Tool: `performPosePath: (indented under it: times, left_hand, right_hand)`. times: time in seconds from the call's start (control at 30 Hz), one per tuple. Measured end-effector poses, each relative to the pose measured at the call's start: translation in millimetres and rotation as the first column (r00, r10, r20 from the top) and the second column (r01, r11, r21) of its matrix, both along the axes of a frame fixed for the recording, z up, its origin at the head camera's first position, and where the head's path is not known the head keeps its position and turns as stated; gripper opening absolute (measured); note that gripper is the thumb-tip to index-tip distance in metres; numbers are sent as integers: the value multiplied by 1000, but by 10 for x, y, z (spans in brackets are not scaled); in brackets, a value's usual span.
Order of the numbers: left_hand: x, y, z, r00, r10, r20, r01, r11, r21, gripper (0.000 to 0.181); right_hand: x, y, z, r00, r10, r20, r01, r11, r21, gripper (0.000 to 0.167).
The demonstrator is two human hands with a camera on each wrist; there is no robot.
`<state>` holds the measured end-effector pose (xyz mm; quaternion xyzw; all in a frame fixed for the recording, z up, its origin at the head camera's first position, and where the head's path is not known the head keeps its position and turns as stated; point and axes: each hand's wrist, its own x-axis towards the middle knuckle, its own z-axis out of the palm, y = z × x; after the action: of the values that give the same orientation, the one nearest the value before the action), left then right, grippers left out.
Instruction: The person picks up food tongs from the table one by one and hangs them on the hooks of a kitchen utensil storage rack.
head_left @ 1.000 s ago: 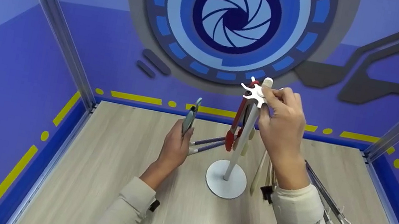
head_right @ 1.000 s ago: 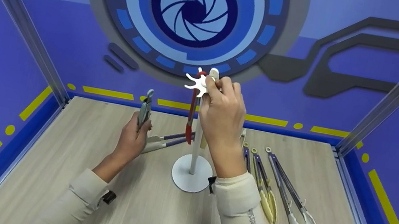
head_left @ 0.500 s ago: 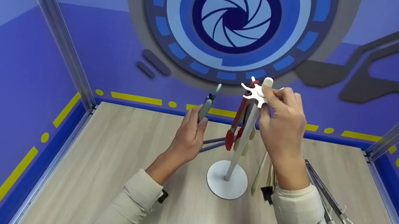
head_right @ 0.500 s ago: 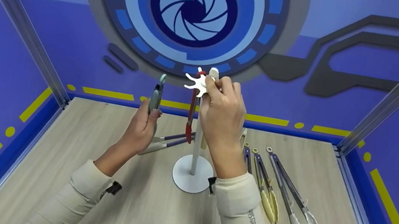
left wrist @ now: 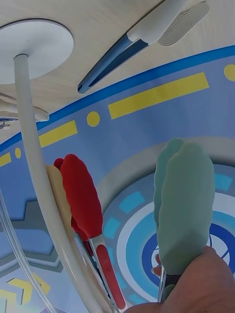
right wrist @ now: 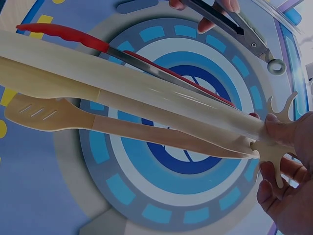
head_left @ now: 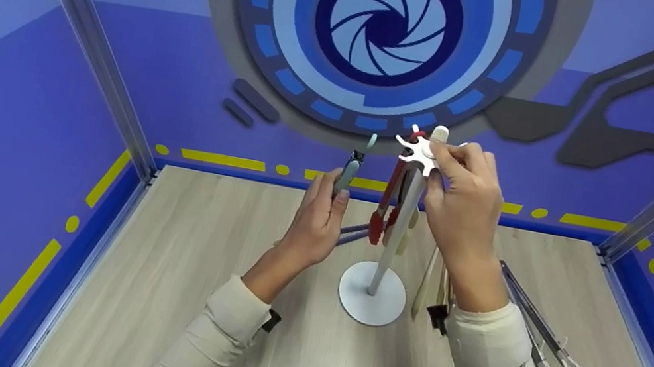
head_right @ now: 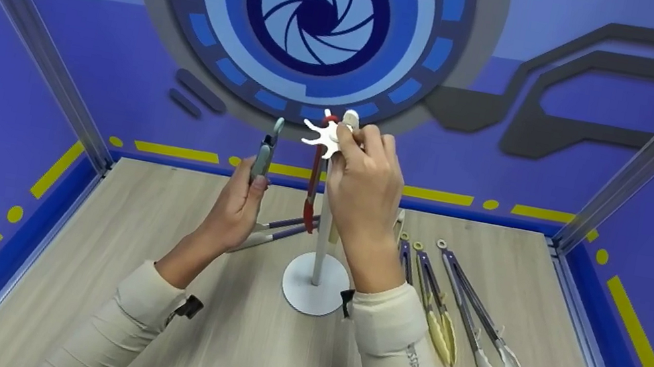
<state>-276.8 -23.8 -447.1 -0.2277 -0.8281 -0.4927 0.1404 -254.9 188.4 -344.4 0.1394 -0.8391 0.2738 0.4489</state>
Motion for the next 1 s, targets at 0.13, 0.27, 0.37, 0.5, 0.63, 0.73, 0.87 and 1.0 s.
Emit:
performPosePath:
  times: [0.13,0.27,0.37,0.5,0.63,0.73,0.87,1.0]
  left_hand:
    - [6,23,22,1000,-3,-8,3,1000,1,44]
    - [-5,47,51,999,3,-36,-3,1000,-10,44]
    - [-14,64,70,999,22,-43,-23,1000,-20,44]
    - [-23,99,86,999,37,-26,-38,999,-36,45]
    - [-35,137,99,999,38,-19,-39,998,-45,45]
    - [-40,154,110,999,46,-26,-48,997,-52,44]
    - [-42,164,116,998,55,-24,-56,995,-77,44]
    - [-37,173,115,999,49,-16,-50,995,-90,45]
  right_hand:
    - [-12,12,-4,1000,-5,-3,5,1000,11,30]
    - [-11,6,-9,1000,-7,7,7,1000,15,29]
    - [-15,-3,-8,1000,-6,8,6,1000,18,30]
    - [-19,-6,-7,1000,-6,6,6,1000,22,29]
    - [-16,4,-11,1000,-4,6,4,1000,22,30]
    - [-12,9,-13,1000,-4,-5,4,1000,16,31]
    - [-8,3,-10,1000,-3,-21,4,1000,9,31]
    - [-2,-3,-7,1000,-2,-23,2,1000,4,30]
